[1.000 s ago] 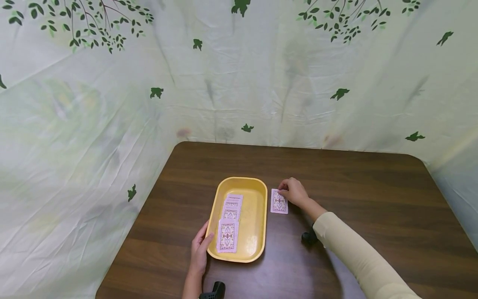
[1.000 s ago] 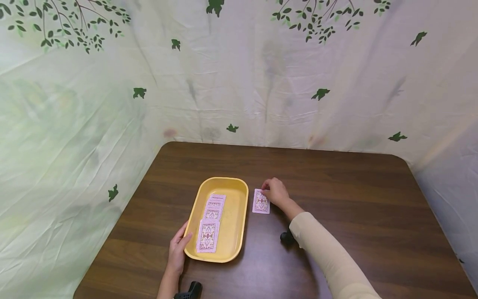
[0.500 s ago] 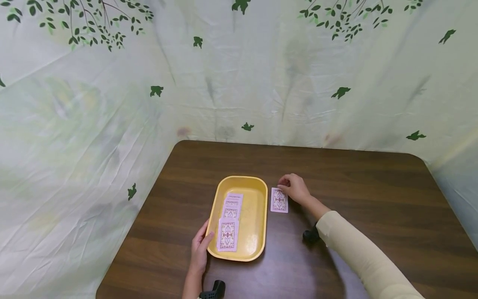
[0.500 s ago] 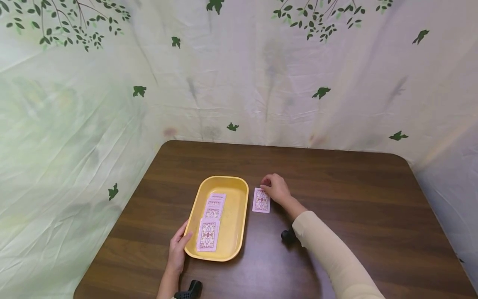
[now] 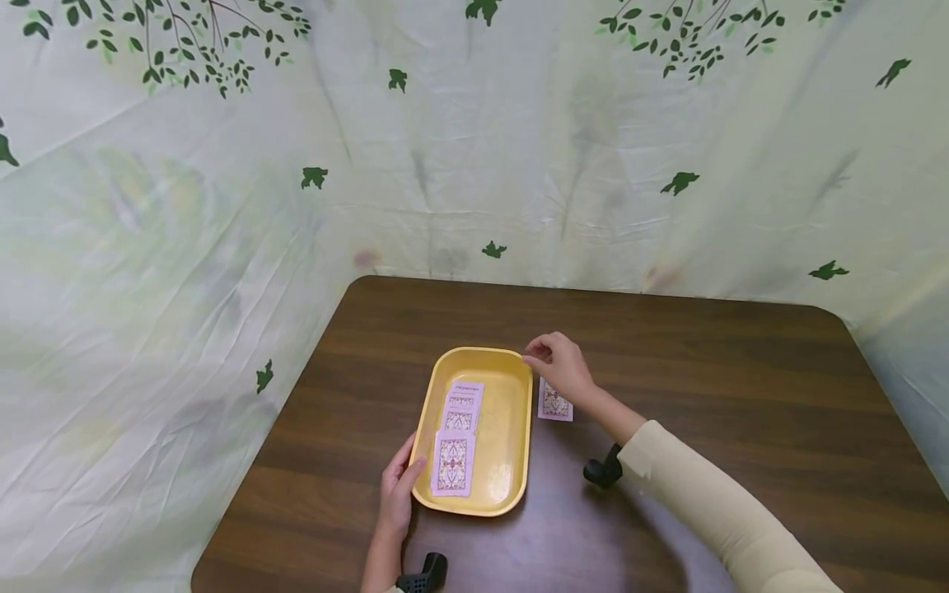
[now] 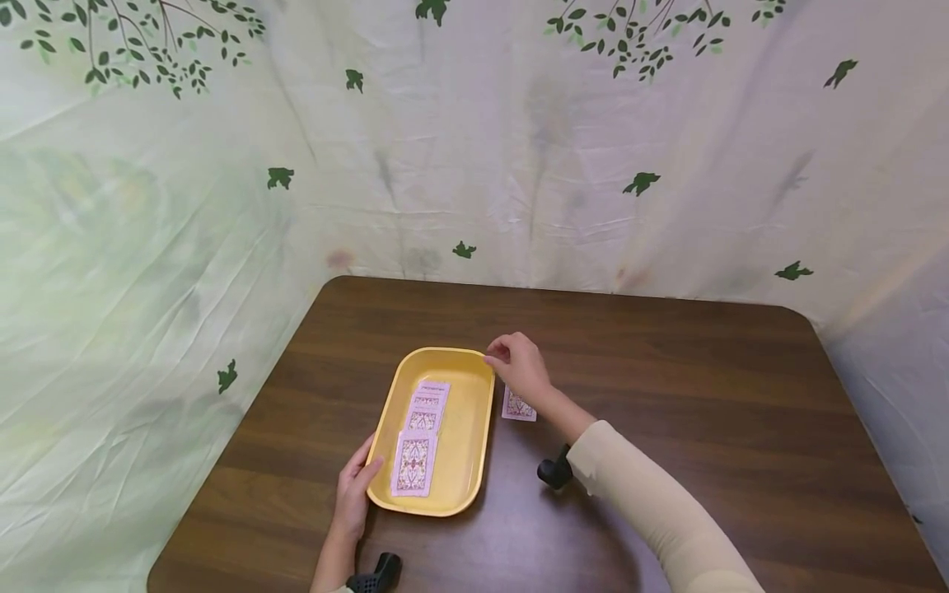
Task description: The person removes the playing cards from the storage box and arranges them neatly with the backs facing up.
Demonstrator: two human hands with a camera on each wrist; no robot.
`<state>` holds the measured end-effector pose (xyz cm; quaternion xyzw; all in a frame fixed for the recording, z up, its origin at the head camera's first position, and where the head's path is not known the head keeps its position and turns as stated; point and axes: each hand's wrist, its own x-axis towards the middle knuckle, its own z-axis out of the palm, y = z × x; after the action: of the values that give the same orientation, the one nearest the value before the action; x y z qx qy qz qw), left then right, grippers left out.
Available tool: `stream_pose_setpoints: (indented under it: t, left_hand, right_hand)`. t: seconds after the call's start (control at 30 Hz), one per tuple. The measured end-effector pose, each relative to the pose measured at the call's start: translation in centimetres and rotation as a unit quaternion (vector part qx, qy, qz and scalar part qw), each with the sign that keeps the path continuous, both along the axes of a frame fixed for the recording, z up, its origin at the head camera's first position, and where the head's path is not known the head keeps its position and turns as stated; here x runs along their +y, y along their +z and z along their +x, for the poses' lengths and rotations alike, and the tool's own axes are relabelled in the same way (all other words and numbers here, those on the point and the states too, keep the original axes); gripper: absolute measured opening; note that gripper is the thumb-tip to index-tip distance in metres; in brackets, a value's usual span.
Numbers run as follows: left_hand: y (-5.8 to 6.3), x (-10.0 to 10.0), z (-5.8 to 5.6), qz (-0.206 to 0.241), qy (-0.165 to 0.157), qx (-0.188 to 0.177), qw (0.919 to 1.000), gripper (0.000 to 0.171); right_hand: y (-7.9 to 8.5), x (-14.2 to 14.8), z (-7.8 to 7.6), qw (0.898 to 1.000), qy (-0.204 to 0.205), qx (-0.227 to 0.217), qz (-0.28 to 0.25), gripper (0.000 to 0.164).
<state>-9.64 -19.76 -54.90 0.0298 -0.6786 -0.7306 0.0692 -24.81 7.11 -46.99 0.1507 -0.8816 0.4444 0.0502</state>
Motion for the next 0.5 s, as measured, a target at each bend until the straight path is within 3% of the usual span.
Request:
stream_pose_setpoints:
  t: [0.23, 0.5]
  left_hand:
    - [0.0, -0.1, 0.0, 0.004, -0.004, 0.001, 1.0000, 0.044]
    - [0.5, 0.0, 0.1, 0.014, -0.009, 0.001, 0.9999, 0.043]
  right_hand:
    - [1.1, -2.9, 2.0, 0.998, 0.048, 0.036, 0.003, 0.017]
    - [0.9, -5.9, 4.4, 0.992, 0.126, 0.016, 0.020, 0.018]
